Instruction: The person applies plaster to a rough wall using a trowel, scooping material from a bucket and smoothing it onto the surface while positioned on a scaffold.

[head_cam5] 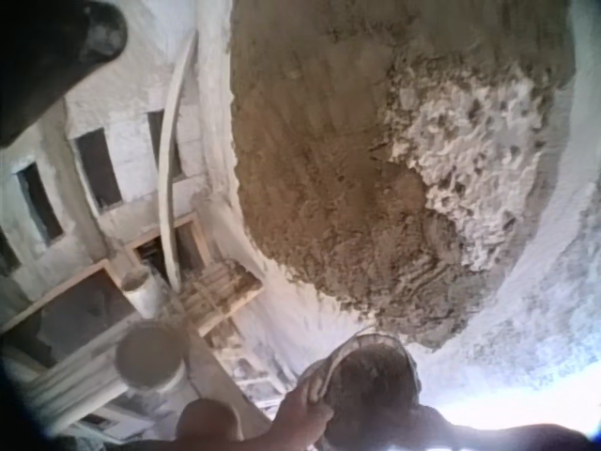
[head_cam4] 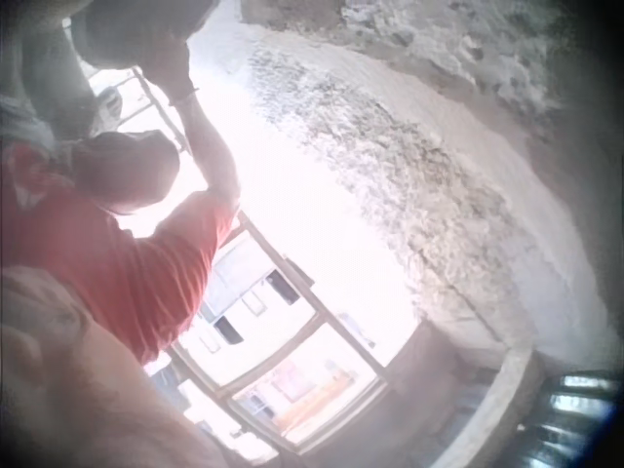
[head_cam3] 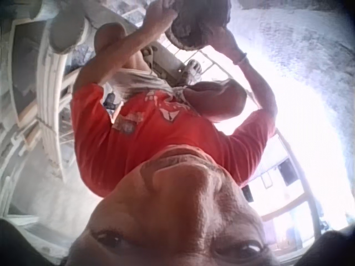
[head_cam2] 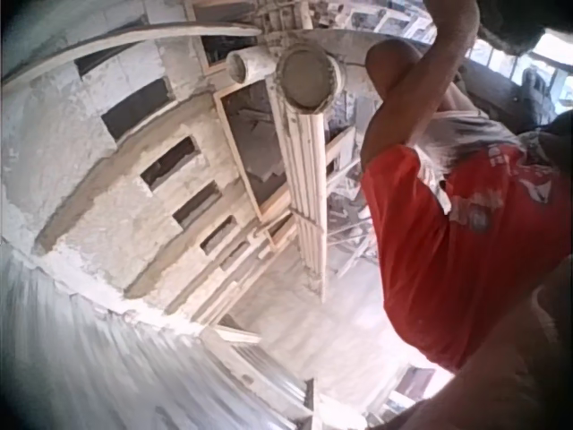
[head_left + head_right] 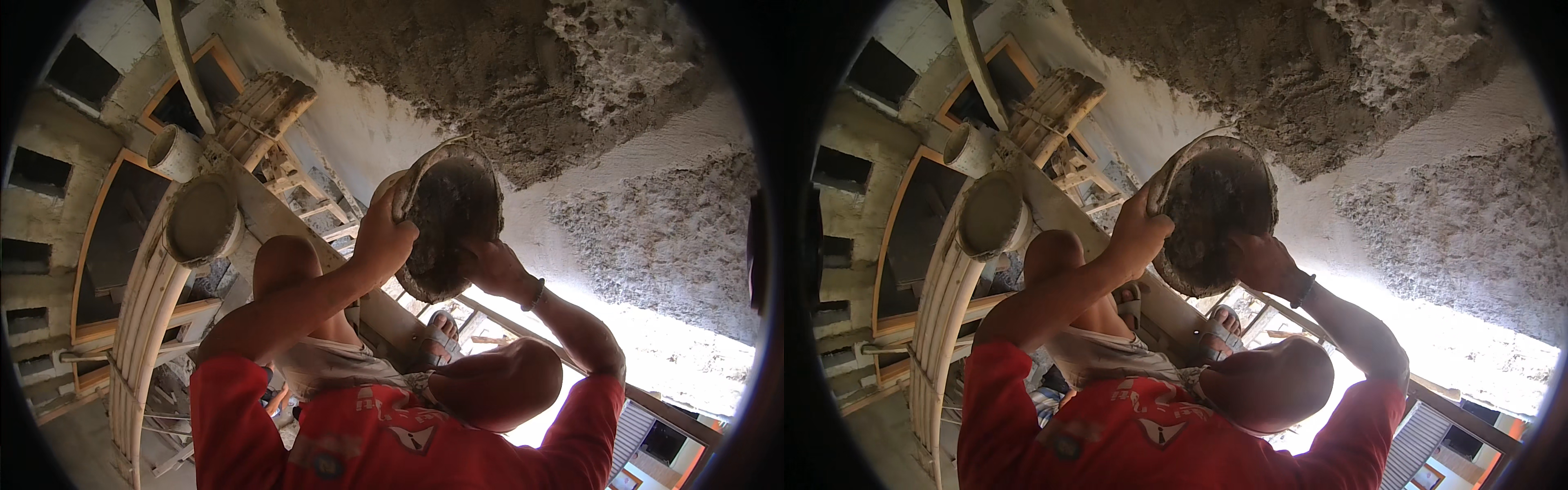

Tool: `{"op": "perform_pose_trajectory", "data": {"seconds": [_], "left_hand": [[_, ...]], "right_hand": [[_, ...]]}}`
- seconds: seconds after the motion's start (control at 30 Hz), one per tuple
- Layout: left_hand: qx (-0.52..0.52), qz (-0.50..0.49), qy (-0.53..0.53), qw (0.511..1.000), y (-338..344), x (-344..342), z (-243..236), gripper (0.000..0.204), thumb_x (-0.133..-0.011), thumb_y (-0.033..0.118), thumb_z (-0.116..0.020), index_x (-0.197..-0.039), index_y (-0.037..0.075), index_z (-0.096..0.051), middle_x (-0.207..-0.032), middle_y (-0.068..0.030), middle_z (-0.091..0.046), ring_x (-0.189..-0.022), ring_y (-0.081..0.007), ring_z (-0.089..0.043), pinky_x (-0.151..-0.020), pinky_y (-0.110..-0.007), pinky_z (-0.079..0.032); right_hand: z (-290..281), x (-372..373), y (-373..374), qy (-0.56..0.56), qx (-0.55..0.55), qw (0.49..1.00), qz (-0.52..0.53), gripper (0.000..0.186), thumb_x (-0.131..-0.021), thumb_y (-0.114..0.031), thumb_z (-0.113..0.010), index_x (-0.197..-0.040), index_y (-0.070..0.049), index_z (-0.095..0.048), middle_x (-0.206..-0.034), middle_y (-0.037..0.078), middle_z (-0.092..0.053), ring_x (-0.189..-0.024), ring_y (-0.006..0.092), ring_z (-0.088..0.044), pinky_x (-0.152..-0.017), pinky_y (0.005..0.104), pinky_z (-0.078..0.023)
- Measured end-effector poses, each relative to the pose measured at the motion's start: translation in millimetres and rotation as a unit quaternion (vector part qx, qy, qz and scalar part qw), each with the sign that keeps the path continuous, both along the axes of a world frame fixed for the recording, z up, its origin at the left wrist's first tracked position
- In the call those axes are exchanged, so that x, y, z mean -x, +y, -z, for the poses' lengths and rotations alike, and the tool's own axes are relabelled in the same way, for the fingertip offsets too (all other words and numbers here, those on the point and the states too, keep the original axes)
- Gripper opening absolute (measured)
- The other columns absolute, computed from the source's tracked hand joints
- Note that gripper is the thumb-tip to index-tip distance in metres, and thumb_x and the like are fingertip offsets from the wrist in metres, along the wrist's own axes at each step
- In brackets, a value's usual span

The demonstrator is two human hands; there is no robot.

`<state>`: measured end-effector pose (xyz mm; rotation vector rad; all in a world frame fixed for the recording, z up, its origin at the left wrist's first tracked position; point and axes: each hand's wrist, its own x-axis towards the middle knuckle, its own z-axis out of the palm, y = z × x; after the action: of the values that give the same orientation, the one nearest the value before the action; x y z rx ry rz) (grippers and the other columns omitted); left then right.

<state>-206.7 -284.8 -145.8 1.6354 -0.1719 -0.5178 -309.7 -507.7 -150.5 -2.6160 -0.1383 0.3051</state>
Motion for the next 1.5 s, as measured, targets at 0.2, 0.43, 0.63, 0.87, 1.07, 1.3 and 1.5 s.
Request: {"op": "perform_pose_trajectory", "data": {"seconds": [0.2, 0.43, 0.63, 0.87, 1.07, 1.3, 1.5], "left_hand": [[0.028, -0.028, 0.058, 0.998, 11.2, -4.4, -11.3, 0.069, -0.071, -0.005, -0.051, -0.14, 0.003, -0.047, -0.116, -0.0154, -0.063, -0.103, -0.0233, -0.061, -0.092, -0.032, -0.047], [0.071, -0.049, 0.087, 0.992, 5.2, -5.5, -19.3, 0.054, -0.072, -0.006, -0.051, -0.126, 0.003, -0.056, -0.079, 0.0007, -0.047, -0.068, -0.0093, -0.043, -0.061, -0.026, -0.041], [0.068, -0.042, 0.101, 0.992, 4.0, -5.3, -28.4, 0.053, -0.069, -0.006, -0.05, -0.121, 0.001, -0.056, -0.086, -0.0026, -0.052, -0.069, -0.0114, -0.047, -0.06, -0.027, -0.042], [0.077, -0.069, 0.118, 0.988, 11.0, -0.3, -27.7, 0.054, -0.069, -0.009, -0.049, -0.121, 0.003, -0.056, -0.096, -0.0026, -0.055, -0.079, -0.012, -0.05, -0.065, -0.025, -0.043], [0.053, -0.099, 0.147, 0.983, 17.1, 5.9, -38.8, 0.052, -0.069, -0.007, -0.05, -0.12, 0.0, -0.055, -0.098, -0.0037, -0.057, -0.084, -0.0129, -0.052, -0.069, -0.026, -0.045], [0.026, -0.064, 0.138, 0.988, 12.4, 5.9, -37.3, 0.05, -0.07, -0.006, -0.052, -0.119, 0.001, -0.057, -0.09, -0.0029, -0.056, -0.073, -0.0116, -0.05, -0.064, -0.026, -0.044], [-0.027, -0.046, 0.158, 0.986, 21.4, 1.4, -24.8, 0.065, -0.072, -0.003, -0.056, -0.136, 0.009, -0.052, -0.092, -0.0024, -0.054, -0.071, -0.0116, -0.048, -0.062, -0.028, -0.043]], "right_hand": [[-21.5, 8.7, -20.6, -0.018, 0.006, 0.998, 0.051, 0.03, -0.086, -0.024, -0.068, -0.112, -0.011, -0.063, -0.08, 0.02, -0.069, -0.078, 0.0402, -0.069, -0.072, 0.0498, -0.056], [-31.4, 4.0, -35.5, -0.01, 0.087, 0.995, 0.054, 0.027, -0.086, -0.026, -0.068, -0.106, -0.01, -0.06, -0.09, 0.016, -0.071, -0.084, 0.0404, -0.068, -0.074, 0.0499, -0.056], [-84.9, 5.1, -36.4, 0.024, 0.045, 0.997, 0.063, 0.03, -0.085, -0.019, -0.067, -0.11, -0.007, -0.058, -0.089, 0.016, -0.071, -0.084, 0.0378, -0.069, -0.076, 0.0464, -0.056], [-209.1, 13.2, -36.2, -0.028, 0.005, 1.0, -0.009, 0.029, -0.073, -0.01, -0.077, -0.097, -0.001, -0.064, -0.081, 0.011, -0.07, -0.074, 0.0232, -0.069, -0.066, 0.034, -0.056], [-250.2, 18.0, -69.1, -0.104, -0.06, 0.987, -0.105, 0.029, -0.077, -0.017, -0.08, -0.097, 0.001, -0.068, -0.08, 0.012, -0.07, -0.065, 0.0221, -0.069, -0.06, 0.0306, -0.057], [-282.2, 5.3, -209.1, -0.251, 0.04, 0.919, 0.301, 0.027, -0.094, -0.015, -0.061, -0.117, 0.0, -0.064, -0.065, 0.0, -0.055, -0.05, 0.0044, -0.044, -0.043, 0.0207, -0.035], [-272.9, 25.8, -156.7, -0.142, -0.012, 0.953, 0.269, 0.029, -0.092, -0.014, -0.059, -0.119, -0.002, -0.062, -0.075, -0.001, -0.057, -0.054, 0.0055, -0.048, -0.05, 0.0237, -0.045]]}}
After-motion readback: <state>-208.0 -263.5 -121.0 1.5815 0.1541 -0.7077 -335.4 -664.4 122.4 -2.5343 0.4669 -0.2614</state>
